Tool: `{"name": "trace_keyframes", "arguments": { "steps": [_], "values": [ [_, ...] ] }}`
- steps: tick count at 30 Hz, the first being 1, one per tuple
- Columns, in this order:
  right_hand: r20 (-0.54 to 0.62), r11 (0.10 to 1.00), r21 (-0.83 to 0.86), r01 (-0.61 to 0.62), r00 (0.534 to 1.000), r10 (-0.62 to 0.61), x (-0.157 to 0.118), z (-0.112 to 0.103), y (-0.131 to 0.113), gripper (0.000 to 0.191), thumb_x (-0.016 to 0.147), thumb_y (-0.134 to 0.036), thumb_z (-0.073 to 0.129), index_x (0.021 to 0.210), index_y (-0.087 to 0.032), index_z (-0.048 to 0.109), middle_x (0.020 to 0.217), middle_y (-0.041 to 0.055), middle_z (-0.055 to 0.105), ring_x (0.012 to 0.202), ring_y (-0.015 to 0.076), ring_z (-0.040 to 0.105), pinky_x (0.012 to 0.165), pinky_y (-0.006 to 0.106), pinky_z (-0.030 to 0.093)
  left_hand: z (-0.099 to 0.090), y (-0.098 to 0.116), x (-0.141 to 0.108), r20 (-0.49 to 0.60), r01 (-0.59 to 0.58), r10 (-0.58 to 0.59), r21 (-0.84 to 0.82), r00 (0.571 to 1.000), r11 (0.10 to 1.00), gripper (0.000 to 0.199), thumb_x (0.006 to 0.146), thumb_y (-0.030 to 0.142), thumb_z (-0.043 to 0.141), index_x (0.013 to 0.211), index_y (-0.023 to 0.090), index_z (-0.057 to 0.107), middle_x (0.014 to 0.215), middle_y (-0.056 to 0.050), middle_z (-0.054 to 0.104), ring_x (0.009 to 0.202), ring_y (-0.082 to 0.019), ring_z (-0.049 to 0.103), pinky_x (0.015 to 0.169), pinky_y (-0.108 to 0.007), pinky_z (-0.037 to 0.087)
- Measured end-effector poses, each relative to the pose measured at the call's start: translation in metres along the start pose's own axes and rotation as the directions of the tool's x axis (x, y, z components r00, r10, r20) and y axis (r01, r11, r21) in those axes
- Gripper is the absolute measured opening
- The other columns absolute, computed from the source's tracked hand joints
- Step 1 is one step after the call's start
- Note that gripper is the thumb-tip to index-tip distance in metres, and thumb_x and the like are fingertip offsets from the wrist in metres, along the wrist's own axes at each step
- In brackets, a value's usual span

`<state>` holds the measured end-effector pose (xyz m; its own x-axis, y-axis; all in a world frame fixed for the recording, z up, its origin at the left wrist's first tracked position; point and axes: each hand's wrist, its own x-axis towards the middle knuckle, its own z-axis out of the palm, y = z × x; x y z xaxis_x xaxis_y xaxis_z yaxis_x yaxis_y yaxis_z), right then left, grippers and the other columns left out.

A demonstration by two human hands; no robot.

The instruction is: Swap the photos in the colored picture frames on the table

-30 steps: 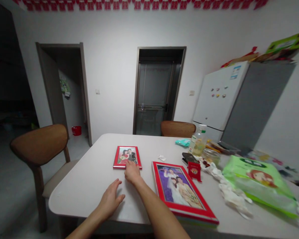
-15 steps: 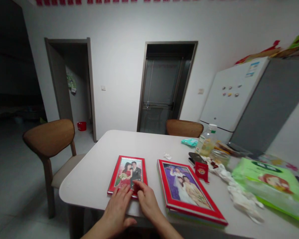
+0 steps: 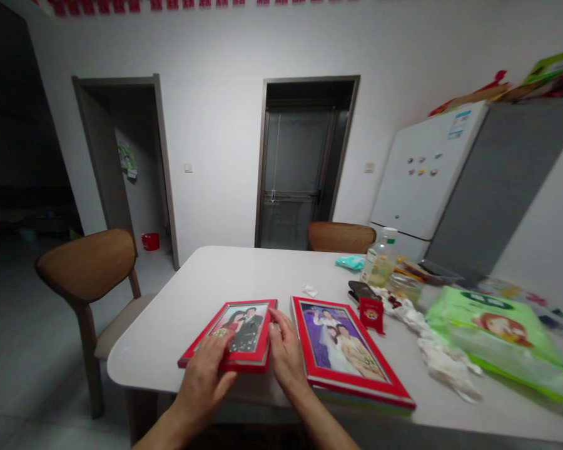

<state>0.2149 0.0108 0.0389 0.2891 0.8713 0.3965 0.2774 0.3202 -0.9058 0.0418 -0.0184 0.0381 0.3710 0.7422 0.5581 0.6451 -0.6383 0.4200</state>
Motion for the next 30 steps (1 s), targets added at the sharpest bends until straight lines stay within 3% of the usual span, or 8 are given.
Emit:
{"name": "trace_keyframes", "arguments": {
  "steps": [3, 5, 7, 10, 12, 17, 23, 30],
  "values": [
    [-0.016, 0.987, -0.044, 0.154, 0.988, -0.154, 0.002, 0.012, -0.019, 0.045, 0.078, -0.037, 0.039, 0.118, -0.018, 0.043, 0.128, 0.0068, 0.038, 0.118, 0.0188, 0.032, 0.1, 0.036, 0.023, -0.018, 0.004, 0.007, -0.147, 0.069, -0.09, -0.143, 0.985, 0.987, 0.051, 0.071, 0.011, 0.044, 0.12, 0.019, 0.035, 0.116, -0.008, 0.048, 0.109, -0.023, 0.041, 0.093, -0.042, 0.033],
    [0.005, 0.985, -0.044, 0.168, 0.986, -0.168, 0.001, 0.023, -0.024, 0.048, 0.079, -0.037, 0.038, 0.123, -0.019, 0.037, 0.131, 0.0066, 0.034, 0.12, 0.0187, 0.029, 0.101, 0.037, 0.021, -0.027, 0.005, 0.009, -0.228, 0.15, -0.215, -0.271, 0.95, 0.951, 0.049, 0.074, 0.014, 0.044, 0.121, 0.019, 0.034, 0.111, -0.008, 0.05, 0.103, -0.021, 0.047, 0.089, -0.039, 0.038],
    [0.113, 0.987, -0.04, 0.156, 0.982, -0.15, -0.002, 0.035, -0.022, 0.049, 0.078, -0.038, 0.04, 0.124, -0.019, 0.036, 0.13, 0.0073, 0.035, 0.119, 0.0196, 0.031, 0.1, 0.038, 0.023, -0.033, 0.002, 0.01, -0.274, 0.217, -0.35, -0.418, 0.896, 0.882, 0.048, 0.077, 0.019, 0.044, 0.123, 0.02, 0.032, 0.111, -0.008, 0.05, 0.101, -0.02, 0.049, 0.086, -0.036, 0.041],
    [0.317, 0.983, -0.061, 0.173, 0.937, -0.145, -0.011, 0.047, -0.014, 0.05, 0.077, -0.038, 0.044, 0.122, -0.019, 0.039, 0.127, 0.0081, 0.039, 0.118, 0.0198, 0.034, 0.099, 0.038, 0.026, -0.032, -0.005, 0.01, -0.276, 0.239, -0.471, -0.591, 0.838, 0.771, 0.052, 0.078, 0.024, 0.046, 0.126, 0.023, 0.026, 0.122, -0.008, 0.043, 0.108, -0.021, 0.045, 0.086, -0.033, 0.042],
    [0.406, 0.973, -0.102, 0.205, 0.902, -0.148, -0.017, 0.051, -0.009, 0.052, 0.075, -0.039, 0.047, 0.122, -0.018, 0.04, 0.128, 0.0088, 0.039, 0.119, 0.02, 0.032, 0.1, 0.038, 0.025, -0.027, -0.011, 0.007, -0.252, 0.246, -0.509, -0.649, 0.823, 0.72, 0.055, 0.076, 0.026, 0.05, 0.125, 0.023, 0.026, 0.124, -0.008, 0.041, 0.11, -0.021, 0.044, 0.087, -0.033, 0.042],
    [0.472, 0.926, -0.299, 0.231, 0.879, -0.067, -0.024, 0.048, -0.002, 0.058, 0.065, -0.029, 0.056, 0.119, -0.013, 0.042, 0.131, 0.0134, 0.032, 0.121, 0.0215, 0.028, 0.1, 0.037, 0.024, -0.015, -0.025, -0.011, -0.116, 0.322, -0.589, -0.744, 0.8, 0.585, 0.063, 0.067, 0.028, 0.059, 0.121, 0.019, 0.027, 0.114, -0.01, 0.051, 0.097, -0.021, 0.055, 0.081, -0.033, 0.046],
    [0.54, 0.847, -0.41, 0.339, 0.838, -0.074, -0.024, 0.042, 0.009, 0.043, 0.064, -0.012, 0.046, 0.105, -0.017, 0.055, 0.12, 0.0113, 0.044, 0.11, 0.0198, 0.041, 0.093, 0.034, 0.032, -0.018, -0.043, -0.033, -0.003, 0.511, -0.596, -0.512, 0.803, 0.69, 0.051, 0.061, 0.029, 0.062, 0.106, 0.015, 0.042, 0.097, -0.008, 0.06, 0.091, -0.023, 0.058, 0.079, -0.034, 0.045],
    [0.634, 0.843, -0.423, 0.332, 0.773, 0.014, -0.02, 0.035, 0.009, 0.039, 0.064, -0.015, 0.05, 0.102, -0.022, 0.059, 0.122, 0.009, 0.043, 0.112, 0.0206, 0.038, 0.093, 0.033, 0.029, -0.008, -0.054, -0.046, -0.023, 0.477, -0.483, -0.123, 0.875, 0.87, 0.053, 0.065, 0.031, 0.06, 0.112, 0.011, 0.046, 0.105, -0.012, 0.057, 0.1, -0.026, 0.05, 0.09, -0.043, 0.035]
  ]
}}
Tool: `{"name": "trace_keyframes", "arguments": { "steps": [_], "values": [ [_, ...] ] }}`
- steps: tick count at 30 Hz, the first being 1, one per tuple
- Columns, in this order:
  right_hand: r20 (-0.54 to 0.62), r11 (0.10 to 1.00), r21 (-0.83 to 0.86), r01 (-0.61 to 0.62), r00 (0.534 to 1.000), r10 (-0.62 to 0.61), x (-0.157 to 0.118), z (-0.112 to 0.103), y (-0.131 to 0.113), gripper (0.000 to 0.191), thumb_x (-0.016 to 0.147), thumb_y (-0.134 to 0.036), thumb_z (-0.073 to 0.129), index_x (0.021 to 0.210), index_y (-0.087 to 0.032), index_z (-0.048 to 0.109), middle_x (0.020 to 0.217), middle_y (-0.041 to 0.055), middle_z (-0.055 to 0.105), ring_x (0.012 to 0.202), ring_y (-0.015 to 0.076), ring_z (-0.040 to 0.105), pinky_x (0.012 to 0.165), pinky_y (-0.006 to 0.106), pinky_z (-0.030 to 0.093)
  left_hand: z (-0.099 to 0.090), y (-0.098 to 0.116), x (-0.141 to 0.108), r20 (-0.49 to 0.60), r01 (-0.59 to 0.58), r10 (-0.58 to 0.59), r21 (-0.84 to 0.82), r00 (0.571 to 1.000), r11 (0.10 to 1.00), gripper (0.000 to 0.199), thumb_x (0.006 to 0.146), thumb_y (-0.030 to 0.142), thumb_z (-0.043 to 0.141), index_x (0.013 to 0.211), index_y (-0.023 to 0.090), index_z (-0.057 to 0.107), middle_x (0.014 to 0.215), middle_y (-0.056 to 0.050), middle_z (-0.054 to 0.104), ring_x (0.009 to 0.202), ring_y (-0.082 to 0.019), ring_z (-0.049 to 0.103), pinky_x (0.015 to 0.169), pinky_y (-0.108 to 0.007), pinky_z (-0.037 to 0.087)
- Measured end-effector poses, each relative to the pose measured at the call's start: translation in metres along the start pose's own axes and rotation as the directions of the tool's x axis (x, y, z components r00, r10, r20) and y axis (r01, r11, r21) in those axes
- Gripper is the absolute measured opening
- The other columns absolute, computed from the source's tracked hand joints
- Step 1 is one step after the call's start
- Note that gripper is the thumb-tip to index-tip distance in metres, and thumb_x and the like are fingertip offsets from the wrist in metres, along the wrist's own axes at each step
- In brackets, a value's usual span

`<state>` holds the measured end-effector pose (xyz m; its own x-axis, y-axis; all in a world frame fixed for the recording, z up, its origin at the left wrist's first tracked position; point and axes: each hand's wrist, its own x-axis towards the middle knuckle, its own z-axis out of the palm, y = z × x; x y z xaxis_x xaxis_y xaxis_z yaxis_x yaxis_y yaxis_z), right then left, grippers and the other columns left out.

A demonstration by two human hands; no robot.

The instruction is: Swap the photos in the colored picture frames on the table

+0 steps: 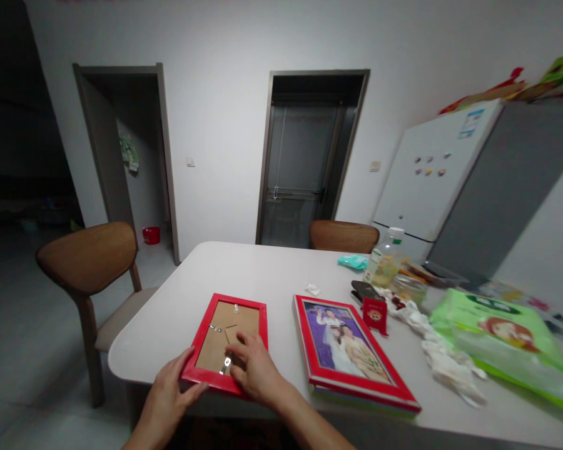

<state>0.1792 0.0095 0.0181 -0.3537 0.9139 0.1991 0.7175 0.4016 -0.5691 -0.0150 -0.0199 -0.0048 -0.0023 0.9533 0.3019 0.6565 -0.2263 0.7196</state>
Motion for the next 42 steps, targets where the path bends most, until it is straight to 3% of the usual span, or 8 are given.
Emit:
{"name": "trace_keyframes", "arguments": {
  "steps": [7, 16, 21, 26, 31, 35, 38, 42],
  "values": [
    [0.107, 0.999, 0.034, -0.029, 0.994, 0.026, 0.002, -0.009, -0.008, 0.032, 0.064, -0.018, 0.056, 0.095, -0.023, 0.063, 0.123, 0.0081, 0.041, 0.114, 0.0207, 0.035, 0.095, 0.032, 0.026, 0.006, -0.008, -0.003, 0.016, -0.141, 0.14, 0.145, 0.99, 0.979, 0.046, 0.067, 0.035, 0.062, 0.106, 0.013, 0.052, 0.103, -0.012, 0.057, 0.096, -0.025, 0.051, 0.086, -0.041, 0.04],
    [0.077, 0.992, -0.007, 0.123, 0.989, -0.123, 0.009, 0.004, -0.003, 0.017, 0.066, -0.022, 0.058, 0.078, -0.029, 0.067, 0.108, 0.0015, 0.051, 0.103, 0.018, 0.042, 0.088, 0.03, 0.031, 0.006, -0.004, -0.002, 0.077, -0.234, 0.224, 0.175, 0.972, 0.956, 0.025, 0.063, 0.027, 0.066, 0.087, 0.019, 0.061, 0.118, -0.012, 0.049, 0.106, -0.026, 0.046, 0.086, -0.039, 0.041],
    [0.013, 0.994, -0.08, 0.069, 0.998, -0.068, 0.01, 0.007, -0.007, 0.014, 0.069, -0.025, 0.055, 0.075, -0.028, 0.066, 0.1, 0.0008, 0.055, 0.096, 0.0177, 0.044, 0.082, 0.029, 0.032, 0.005, -0.002, -0.001, 0.106, -0.227, 0.211, 0.161, 0.972, 0.961, 0.02, 0.062, 0.022, 0.065, 0.08, 0.018, 0.059, 0.121, -0.013, 0.047, 0.106, -0.025, 0.048, 0.087, -0.038, 0.042],
    [-0.078, 0.994, -0.109, 0.028, 0.996, -0.037, 0.032, 0.012, -0.015, 0.023, 0.075, -0.029, 0.047, 0.093, -0.024, 0.061, 0.099, 0.0036, 0.056, 0.094, 0.0173, 0.046, 0.083, 0.028, 0.03, 0.006, -0.005, 0.005, 0.165, -0.241, 0.214, 0.165, 0.963, 0.956, 0.023, 0.055, 0.016, 0.068, 0.076, 0.016, 0.058, 0.124, -0.016, 0.044, 0.116, -0.027, 0.038, 0.094, -0.039, 0.036],
    [-0.107, 0.961, -0.268, -0.063, 0.994, 0.036, 0.066, 0.029, -0.017, 0.019, 0.075, -0.026, 0.045, 0.075, -0.018, 0.062, 0.086, 0.0075, 0.057, 0.083, 0.0186, 0.049, 0.073, 0.027, 0.033, 0.012, -0.014, 0.01, 0.146, -0.285, 0.263, 0.161, 0.954, 0.945, 0.028, 0.05, 0.016, 0.071, 0.075, 0.017, 0.058, 0.122, -0.017, 0.047, 0.113, -0.029, 0.041, 0.091, -0.04, 0.039],
    [-0.194, 0.946, -0.304, -0.113, 0.979, 0.055, 0.077, 0.037, -0.017, 0.018, 0.074, -0.019, 0.043, 0.074, -0.017, 0.061, 0.085, 0.009, 0.058, 0.079, 0.0184, 0.05, 0.069, 0.026, 0.034, 0.016, -0.024, 0.011, 0.112, -0.352, 0.337, 0.165, 0.935, 0.921, 0.033, 0.052, 0.021, 0.072, 0.081, 0.017, 0.059, 0.119, -0.017, 0.049, 0.111, -0.029, 0.043, 0.089, -0.038, 0.042],
    [-0.192, 0.942, -0.312, -0.122, 0.979, 0.064, 0.078, 0.034, -0.015, 0.017, 0.072, -0.017, 0.044, 0.074, -0.016, 0.061, 0.082, 0.0094, 0.059, 0.077, 0.0181, 0.051, 0.067, 0.025, 0.035, 0.015, -0.026, 0.012, 0.109, -0.355, 0.341, 0.16, 0.934, 0.921, 0.034, 0.054, 0.029, 0.072, 0.082, 0.017, 0.06, 0.119, -0.016, 0.049, 0.11, -0.029, 0.044, 0.089, -0.038, 0.041],
    [-0.145, 0.956, -0.28, -0.089, 0.988, 0.05, 0.066, 0.015, 0.001, 0.018, 0.07, -0.015, 0.044, 0.073, -0.016, 0.062, 0.083, 0.0079, 0.06, 0.078, 0.0168, 0.052, 0.067, 0.023, 0.036, 0.009, -0.021, 0.013, 0.131, -0.339, 0.323, 0.125, 0.937, 0.932, 0.028, 0.058, 0.037, 0.069, 0.079, 0.02, 0.061, 0.116, -0.013, 0.053, 0.109, -0.028, 0.046, 0.089, -0.036, 0.041]
  ]
}}
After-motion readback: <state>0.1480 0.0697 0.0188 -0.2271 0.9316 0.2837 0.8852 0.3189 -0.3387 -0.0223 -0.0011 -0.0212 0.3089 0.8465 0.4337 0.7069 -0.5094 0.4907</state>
